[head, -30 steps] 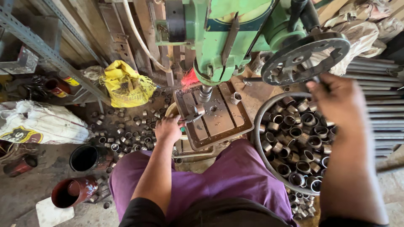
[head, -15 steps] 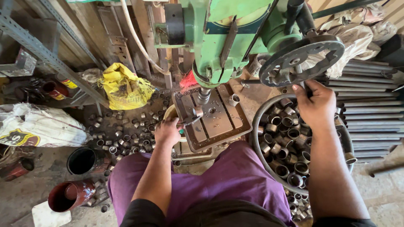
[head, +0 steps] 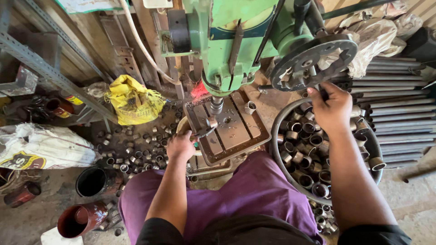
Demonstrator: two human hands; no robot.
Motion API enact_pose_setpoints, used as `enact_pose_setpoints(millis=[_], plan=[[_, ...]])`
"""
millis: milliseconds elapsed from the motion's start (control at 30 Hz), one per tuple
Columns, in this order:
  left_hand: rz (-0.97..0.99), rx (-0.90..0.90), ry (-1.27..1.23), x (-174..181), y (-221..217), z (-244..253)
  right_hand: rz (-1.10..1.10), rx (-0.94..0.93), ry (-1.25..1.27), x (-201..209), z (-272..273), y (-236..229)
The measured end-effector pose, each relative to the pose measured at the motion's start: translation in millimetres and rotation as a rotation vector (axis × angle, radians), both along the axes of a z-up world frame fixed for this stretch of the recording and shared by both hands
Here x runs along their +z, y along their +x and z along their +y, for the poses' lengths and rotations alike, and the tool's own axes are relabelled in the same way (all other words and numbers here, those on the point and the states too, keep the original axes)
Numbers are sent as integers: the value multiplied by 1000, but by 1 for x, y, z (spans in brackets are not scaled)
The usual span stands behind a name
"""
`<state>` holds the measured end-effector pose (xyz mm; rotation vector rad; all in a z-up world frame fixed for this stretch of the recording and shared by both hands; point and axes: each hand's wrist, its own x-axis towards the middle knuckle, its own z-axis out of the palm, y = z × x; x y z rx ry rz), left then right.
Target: The person operates a drill press to machine small cylindrical metal parts. They pick up a part from a large bowl, place it under the drill bit, lower the drill using a handwheel, and then remove the finished part to place it in a separate container.
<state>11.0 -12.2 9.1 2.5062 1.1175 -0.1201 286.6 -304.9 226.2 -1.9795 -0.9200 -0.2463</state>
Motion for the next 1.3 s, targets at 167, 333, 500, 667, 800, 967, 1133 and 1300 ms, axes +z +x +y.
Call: enact_pose_setpoints(millis=[167, 333, 500, 667, 800, 967, 1133, 1300], plan=[[-25, -3, 32, 0, -1, -1, 9, 20, 51, -5, 3, 2], [25, -19, 21, -4, 0, 0, 9, 24, 66, -8, 4, 3], [-44, -14, 50, -6, -1, -1, 39, 19, 77, -13, 6, 6], [-60, 18, 29, 0, -2, -3, 14, 20, 88, -19, 7, 9], [-73, 18, 42, -2, -2, -3, 51, 4, 104, -22, 7, 10], [-43, 11, 25, -5, -2, -2, 18, 16, 77, -21, 6, 12], [23, -2, 18, 1, -1, -3, 127, 47, 83, -19, 6, 14], [22, 8, 3, 5, -1, -4, 142, 97, 53, -19, 4, 20]])
